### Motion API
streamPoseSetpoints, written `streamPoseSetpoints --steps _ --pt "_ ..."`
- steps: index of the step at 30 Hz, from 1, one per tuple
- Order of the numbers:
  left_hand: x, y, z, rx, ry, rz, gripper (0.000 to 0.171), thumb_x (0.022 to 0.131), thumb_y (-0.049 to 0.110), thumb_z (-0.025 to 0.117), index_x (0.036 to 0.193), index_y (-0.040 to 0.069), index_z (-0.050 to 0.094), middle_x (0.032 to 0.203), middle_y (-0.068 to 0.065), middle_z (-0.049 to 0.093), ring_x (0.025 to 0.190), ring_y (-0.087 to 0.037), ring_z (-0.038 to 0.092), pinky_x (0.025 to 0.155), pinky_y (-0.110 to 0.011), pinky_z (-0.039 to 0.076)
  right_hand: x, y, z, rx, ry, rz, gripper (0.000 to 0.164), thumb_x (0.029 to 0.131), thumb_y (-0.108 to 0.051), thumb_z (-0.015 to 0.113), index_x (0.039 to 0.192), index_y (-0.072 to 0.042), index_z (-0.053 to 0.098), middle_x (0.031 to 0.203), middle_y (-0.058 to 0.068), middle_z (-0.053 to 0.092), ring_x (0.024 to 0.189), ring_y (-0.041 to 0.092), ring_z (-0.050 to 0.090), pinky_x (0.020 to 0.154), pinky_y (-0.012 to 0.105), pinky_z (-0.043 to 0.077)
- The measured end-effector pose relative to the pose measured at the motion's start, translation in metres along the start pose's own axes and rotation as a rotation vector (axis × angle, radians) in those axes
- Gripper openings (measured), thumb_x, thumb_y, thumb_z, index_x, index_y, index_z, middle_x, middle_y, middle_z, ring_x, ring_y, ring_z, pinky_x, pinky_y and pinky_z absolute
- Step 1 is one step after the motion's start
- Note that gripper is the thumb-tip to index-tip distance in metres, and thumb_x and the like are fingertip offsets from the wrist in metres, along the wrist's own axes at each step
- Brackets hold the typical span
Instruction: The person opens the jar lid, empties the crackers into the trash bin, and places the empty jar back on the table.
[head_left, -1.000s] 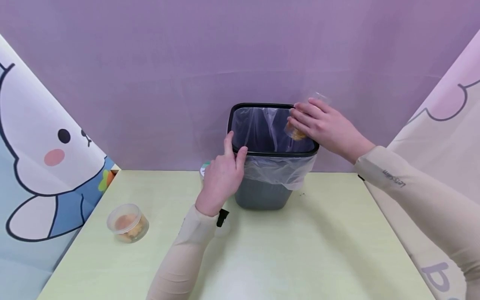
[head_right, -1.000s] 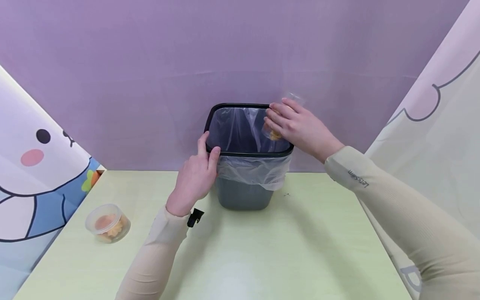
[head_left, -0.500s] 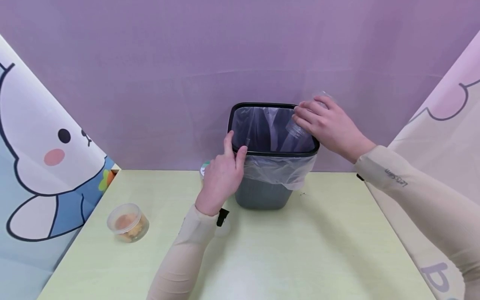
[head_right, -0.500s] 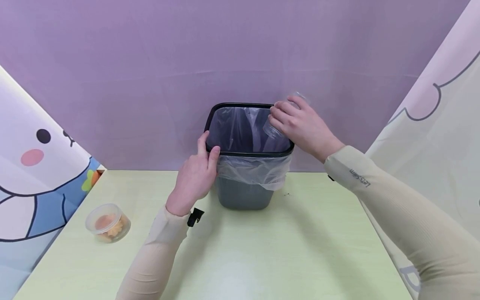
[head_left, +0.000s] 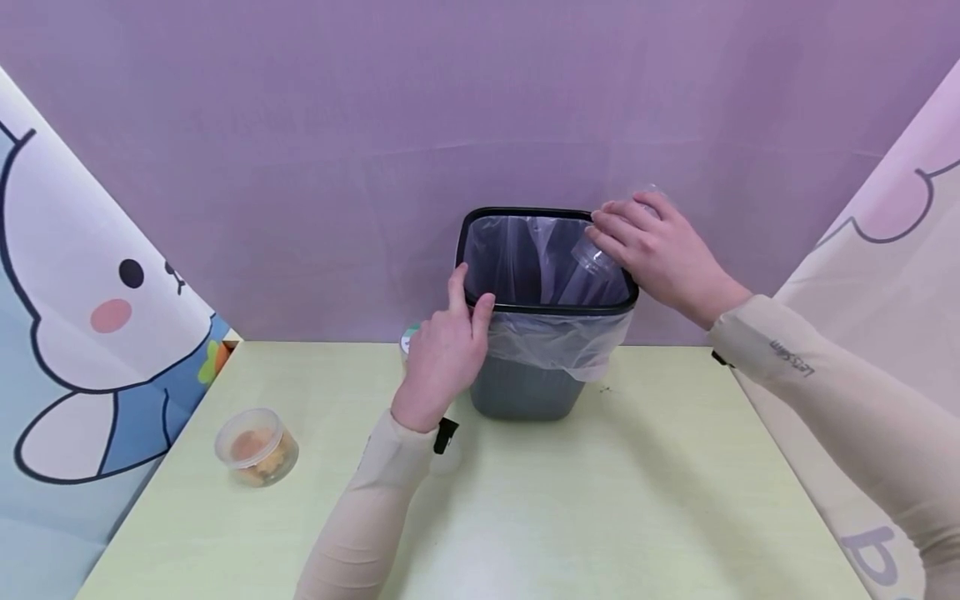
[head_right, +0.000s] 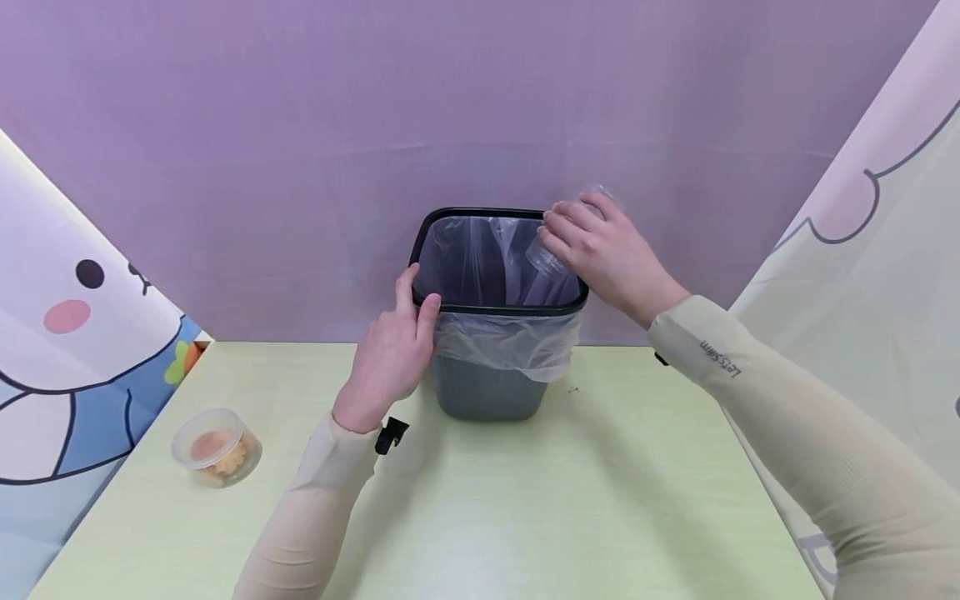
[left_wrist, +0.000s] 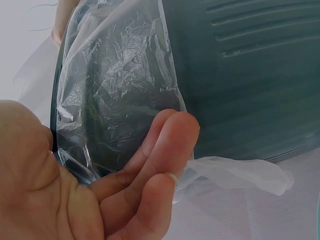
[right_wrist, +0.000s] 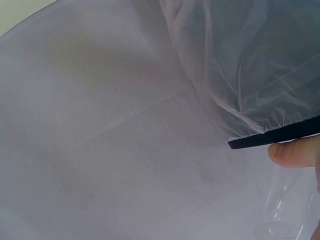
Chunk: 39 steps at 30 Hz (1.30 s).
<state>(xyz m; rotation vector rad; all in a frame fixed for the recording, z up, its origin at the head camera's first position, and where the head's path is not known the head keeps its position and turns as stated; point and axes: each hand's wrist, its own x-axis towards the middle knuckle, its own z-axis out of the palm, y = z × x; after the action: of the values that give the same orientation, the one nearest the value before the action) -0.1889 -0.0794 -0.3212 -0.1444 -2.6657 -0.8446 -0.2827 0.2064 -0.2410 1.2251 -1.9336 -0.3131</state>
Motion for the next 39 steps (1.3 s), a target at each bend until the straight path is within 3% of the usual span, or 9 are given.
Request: streamPoseSetpoints --steps 10,19,25,29,35,39 --pt "0.000 0.000 0.000 -0.001 0.007 0.002 0.080 0.099 0.068 0.009 0.158 0.014 0.016 0.051 -0.007 0.047 0.039 -0.024 0.045 0.037 -0.036 0.037 -0.003 -0.001 0.001 0.020 0.043 0.102 0.040 0.091 0.014 0.046 0.124 -0.001 0.065 0.125 0.017 0.065 0.116 0.036 0.056 0.101 0.054 0.038" --pt "0.001 -0.001 -0.001 -0.002 0.008 0.004 0.083 0.098 0.069 0.007 0.158 0.014 0.016 0.051 -0.006 0.046 0.038 -0.024 0.045 0.036 -0.034 0.035 -0.005 -0.004 0.006 0.053 0.141 0.222 0.036 0.094 0.006 0.043 0.121 -0.002 0.066 0.121 0.015 0.067 0.112 0.036 0.058 0.096 0.055 0.040" --pt "0.001 -0.002 -0.001 -0.010 0.005 0.003 0.082 0.098 0.069 0.008 0.158 0.013 0.015 0.050 -0.006 0.045 0.038 -0.024 0.044 0.036 -0.034 0.034 -0.007 -0.004 0.008 0.062 0.162 0.287 0.032 0.091 0.004 0.056 0.121 -0.003 0.066 0.121 0.017 0.067 0.112 0.037 0.058 0.093 0.057 0.040" --pt "0.001 -0.002 -0.001 -0.005 0.006 0.007 0.083 0.098 0.069 0.008 0.158 0.013 0.015 0.051 -0.006 0.045 0.038 -0.024 0.044 0.036 -0.035 0.035 -0.012 -0.004 0.008 0.051 0.157 0.312 0.043 0.080 0.006 0.067 0.123 -0.002 0.065 0.122 0.018 0.066 0.112 0.038 0.057 0.093 0.059 0.040" --pt "0.001 -0.001 -0.001 -0.006 0.006 0.008 0.084 0.097 0.070 0.006 0.158 0.013 0.015 0.051 -0.006 0.045 0.038 -0.024 0.045 0.037 -0.035 0.036 -0.018 -0.003 0.009 0.056 0.183 0.389 0.047 0.075 0.002 0.070 0.122 -0.001 0.066 0.121 0.017 0.066 0.110 0.039 0.057 0.088 0.058 0.041" --pt "0.001 0.000 0.000 -0.006 0.014 0.011 0.076 0.102 0.064 0.014 0.158 0.013 0.016 0.050 -0.006 0.045 0.038 -0.024 0.044 0.037 -0.036 0.037 -0.023 -0.004 0.009 0.059 0.174 0.463 0.051 0.072 -0.003 0.075 0.121 0.001 0.064 0.120 0.017 0.066 0.107 0.041 0.056 0.084 0.057 0.042"
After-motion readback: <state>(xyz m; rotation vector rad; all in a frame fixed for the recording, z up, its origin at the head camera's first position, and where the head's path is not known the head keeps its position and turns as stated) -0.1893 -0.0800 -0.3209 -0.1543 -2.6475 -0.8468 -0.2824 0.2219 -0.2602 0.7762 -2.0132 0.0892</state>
